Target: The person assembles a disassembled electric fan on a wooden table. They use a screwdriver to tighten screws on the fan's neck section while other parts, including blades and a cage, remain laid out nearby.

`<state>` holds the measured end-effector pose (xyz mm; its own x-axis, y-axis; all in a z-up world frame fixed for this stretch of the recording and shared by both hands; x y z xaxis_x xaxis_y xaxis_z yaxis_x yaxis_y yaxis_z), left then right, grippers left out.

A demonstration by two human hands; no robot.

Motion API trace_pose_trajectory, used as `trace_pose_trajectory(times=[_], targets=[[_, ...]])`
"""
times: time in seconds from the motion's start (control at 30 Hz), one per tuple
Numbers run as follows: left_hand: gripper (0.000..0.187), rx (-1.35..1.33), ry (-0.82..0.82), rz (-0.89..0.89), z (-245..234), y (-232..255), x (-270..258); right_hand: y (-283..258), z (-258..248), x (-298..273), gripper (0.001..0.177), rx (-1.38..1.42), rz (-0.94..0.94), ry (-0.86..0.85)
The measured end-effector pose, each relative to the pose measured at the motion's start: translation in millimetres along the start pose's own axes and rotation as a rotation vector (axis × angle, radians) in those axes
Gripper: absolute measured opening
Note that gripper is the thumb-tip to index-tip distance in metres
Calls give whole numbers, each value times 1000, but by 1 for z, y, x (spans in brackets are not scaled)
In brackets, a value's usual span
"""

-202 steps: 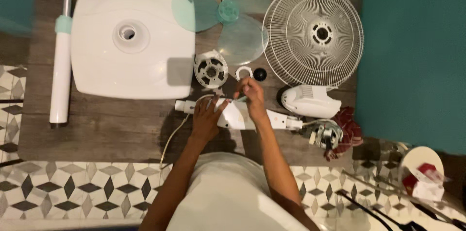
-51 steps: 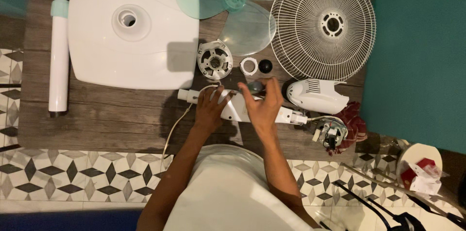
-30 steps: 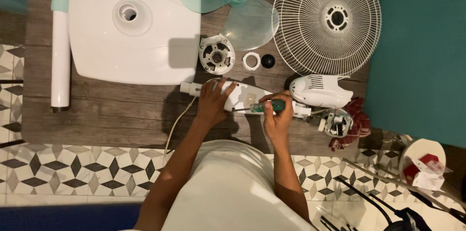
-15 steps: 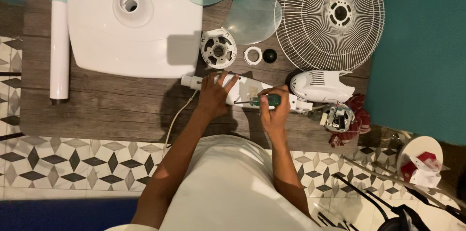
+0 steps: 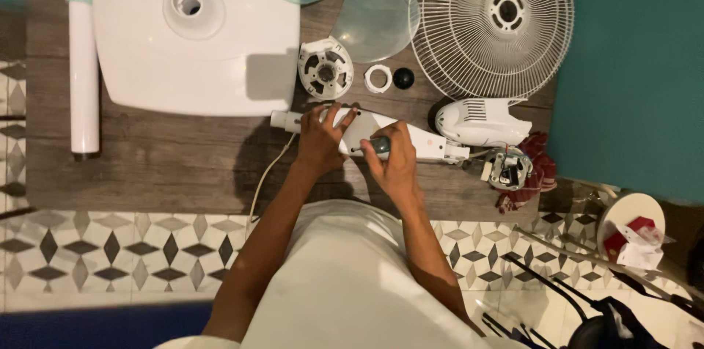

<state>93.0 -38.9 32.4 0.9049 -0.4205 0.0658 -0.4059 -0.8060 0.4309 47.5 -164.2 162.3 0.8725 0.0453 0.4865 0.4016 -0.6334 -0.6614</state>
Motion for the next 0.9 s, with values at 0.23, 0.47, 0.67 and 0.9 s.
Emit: trace_pose_trajectory(times=[0.23,0.47,0.67,0.9], targets=[[104,23,51,53,14,-5,-4,-14,2,3,35,-100,45,61],[108,110,22,62,17,-8,-3,-19,3,11,36,-125,103,143],[106,53,-37,29,11,-5,0,-16,-3,12,44,-43,156,139],[99,18,226,129,-4,0,-7,3,8,-8,44,134,304,92]])
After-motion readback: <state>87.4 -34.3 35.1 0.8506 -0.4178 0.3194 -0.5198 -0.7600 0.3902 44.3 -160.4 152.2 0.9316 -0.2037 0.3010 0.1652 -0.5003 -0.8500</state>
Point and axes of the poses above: each hand's wrist, its own x-axis towards the middle knuckle, its own z-axis out of the palm, y = z × x, the point moved 8 cm from there along x, towards the middle knuckle, and after that the axes turned 3 degrees about y, right-handed, at the moved point
